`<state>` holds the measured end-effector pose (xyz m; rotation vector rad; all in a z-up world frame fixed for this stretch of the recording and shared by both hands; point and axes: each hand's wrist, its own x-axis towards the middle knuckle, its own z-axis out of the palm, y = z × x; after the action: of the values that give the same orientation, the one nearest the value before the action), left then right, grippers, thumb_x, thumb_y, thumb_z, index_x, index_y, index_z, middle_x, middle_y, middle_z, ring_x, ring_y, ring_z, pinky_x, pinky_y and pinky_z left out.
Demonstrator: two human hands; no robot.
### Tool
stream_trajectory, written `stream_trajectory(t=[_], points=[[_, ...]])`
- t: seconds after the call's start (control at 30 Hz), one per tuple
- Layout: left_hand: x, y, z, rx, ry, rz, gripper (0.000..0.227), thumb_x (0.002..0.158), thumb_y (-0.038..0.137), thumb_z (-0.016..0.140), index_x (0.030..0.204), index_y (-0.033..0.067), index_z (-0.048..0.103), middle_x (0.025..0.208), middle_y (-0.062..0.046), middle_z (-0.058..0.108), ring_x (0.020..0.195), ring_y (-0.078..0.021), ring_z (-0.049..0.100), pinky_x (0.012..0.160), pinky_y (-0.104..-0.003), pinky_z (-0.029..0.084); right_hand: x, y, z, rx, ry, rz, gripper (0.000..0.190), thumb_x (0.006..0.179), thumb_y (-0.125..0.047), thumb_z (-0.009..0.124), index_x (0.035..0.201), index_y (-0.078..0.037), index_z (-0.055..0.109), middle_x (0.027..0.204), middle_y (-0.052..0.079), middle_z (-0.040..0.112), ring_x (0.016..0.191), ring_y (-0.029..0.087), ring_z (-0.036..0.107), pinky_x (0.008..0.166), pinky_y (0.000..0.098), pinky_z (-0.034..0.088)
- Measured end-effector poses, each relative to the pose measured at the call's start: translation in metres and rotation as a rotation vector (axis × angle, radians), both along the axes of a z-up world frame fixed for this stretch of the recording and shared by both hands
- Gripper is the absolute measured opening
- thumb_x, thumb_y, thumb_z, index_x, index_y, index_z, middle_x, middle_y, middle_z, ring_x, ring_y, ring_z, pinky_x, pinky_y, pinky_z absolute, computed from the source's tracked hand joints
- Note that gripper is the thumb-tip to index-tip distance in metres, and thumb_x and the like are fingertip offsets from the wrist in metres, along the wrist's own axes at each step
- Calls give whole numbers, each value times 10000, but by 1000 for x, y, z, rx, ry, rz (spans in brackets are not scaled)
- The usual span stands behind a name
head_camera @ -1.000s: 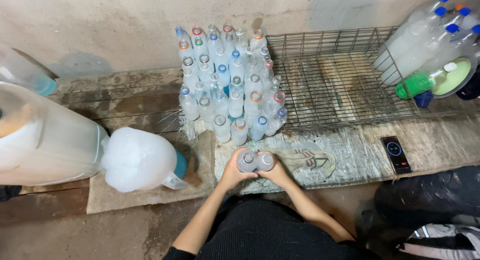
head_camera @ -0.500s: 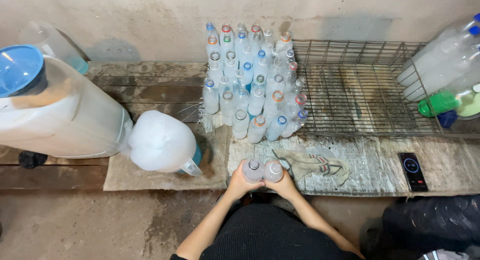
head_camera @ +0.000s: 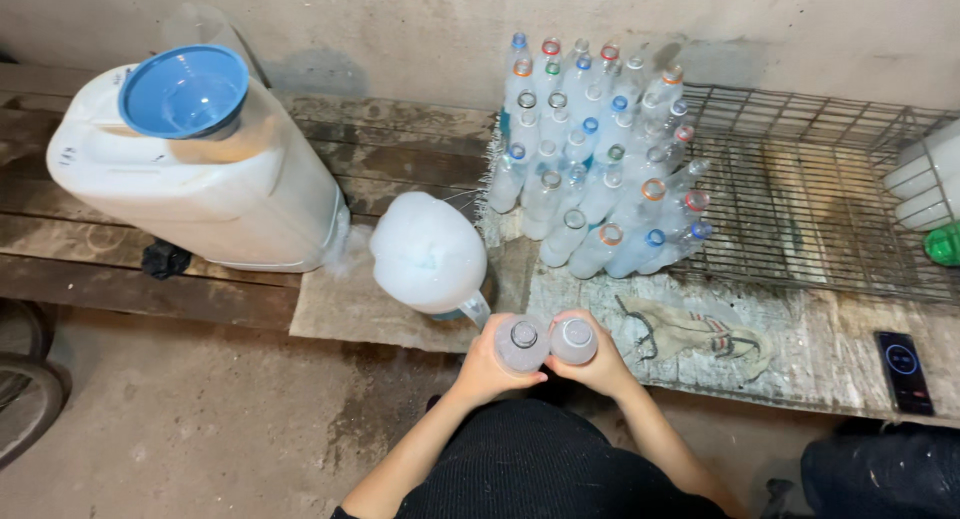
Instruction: The person repeatedly picks up two empty plastic bottles, pours a blue liquid from a large white container into them using a white jug, and places the filled bottles into a wire rack. The process is repeated multiple times throughout the clip.
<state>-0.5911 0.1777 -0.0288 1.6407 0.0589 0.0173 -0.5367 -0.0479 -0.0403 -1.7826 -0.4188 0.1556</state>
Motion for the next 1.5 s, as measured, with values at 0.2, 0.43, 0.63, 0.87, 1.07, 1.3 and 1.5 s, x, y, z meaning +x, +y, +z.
stream_trajectory(t=[0.2,0.43,0.63,0.87,1.07,1.3,1.5], points=[[-37,71,44,73,-4,48,1017,356,394,1058,1250,180,621,1103,-123,768,1109,-332,723,997,-471,542,-4,51,36,-168,-103,-154,768,549,-164,969,1241,-102,640,1154,199,751,1127,439,688,1011,575,493],[-50,162,86,277,30,129,993,449,383,1011,1308,113,593,1170,-231,731,1157,-444,669,1015,-561,533,7,76,79,-358,-198,-332,754,658,-139,921,1348,-142,617,1235,163,699,1185,430,643,1086,613,449],[-24,230,97,605,-190,103,839,584,198,938,1348,93,607,1208,-206,697,1171,-423,650,1084,-540,444,21,78,110,-698,-523,-409,839,583,-99,920,1366,-177,630,1069,120,689,1043,380,678,940,530,550],[18,275,88,1200,-315,142,829,624,230,857,1403,236,571,1001,-55,665,969,-293,640,813,-444,511,44,72,113,-1091,-817,-459,788,655,-228,875,1403,-266,632,1023,-6,637,1029,218,641,926,359,510],[37,273,113,1462,-353,76,961,540,252,938,1412,238,536,978,-69,638,939,-287,631,819,-452,508,54,76,124,-1253,-927,-411,804,624,-255,864,1388,-287,616,1009,-38,615,1009,193,629,919,359,492],[56,276,101,1598,-581,163,760,625,172,868,1316,231,558,903,-54,557,869,-257,583,750,-400,451,65,87,130,-1328,-1013,-359,770,647,-204,848,1367,-310,597,997,-29,619,962,191,638,906,379,495],[61,265,112,1650,-778,239,457,805,114,754,1225,240,624,799,-30,512,771,-225,543,681,-374,409,81,82,115,-1351,-1070,-368,688,704,-219,790,1352,-344,596,991,-51,609,954,171,629,892,358,477]])
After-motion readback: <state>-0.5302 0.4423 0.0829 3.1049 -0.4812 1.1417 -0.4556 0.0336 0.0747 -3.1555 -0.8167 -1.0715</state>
